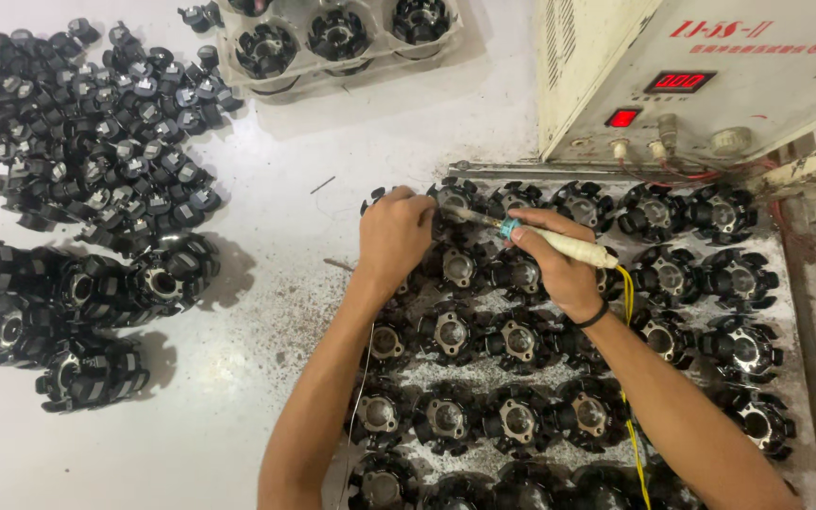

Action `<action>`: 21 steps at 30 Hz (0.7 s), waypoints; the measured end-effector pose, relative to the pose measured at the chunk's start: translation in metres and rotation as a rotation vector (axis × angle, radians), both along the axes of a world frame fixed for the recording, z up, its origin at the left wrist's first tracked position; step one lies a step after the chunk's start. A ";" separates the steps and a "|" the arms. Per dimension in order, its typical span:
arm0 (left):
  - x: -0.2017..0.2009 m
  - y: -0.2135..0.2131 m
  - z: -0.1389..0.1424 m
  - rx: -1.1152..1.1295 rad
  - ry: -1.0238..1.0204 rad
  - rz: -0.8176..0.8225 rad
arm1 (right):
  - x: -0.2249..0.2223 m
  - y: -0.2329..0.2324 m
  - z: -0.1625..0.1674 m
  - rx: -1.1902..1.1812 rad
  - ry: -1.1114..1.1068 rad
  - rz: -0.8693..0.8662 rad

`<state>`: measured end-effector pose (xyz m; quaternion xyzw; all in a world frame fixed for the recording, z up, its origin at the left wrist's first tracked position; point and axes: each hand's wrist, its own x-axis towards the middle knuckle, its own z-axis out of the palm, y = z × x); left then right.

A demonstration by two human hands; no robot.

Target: The person arranges black plastic impeller rotors into a grid on a workbench, then uses a heated soldering-iron-style tool to press into the center hub of each rotor one at a time, working through the rows and occasionally repositioning parts.

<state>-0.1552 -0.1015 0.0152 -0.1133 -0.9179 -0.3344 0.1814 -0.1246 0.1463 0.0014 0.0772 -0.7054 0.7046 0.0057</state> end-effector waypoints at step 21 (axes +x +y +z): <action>-0.004 0.001 -0.010 0.005 -0.013 -0.028 | 0.002 0.000 0.002 0.046 0.015 -0.018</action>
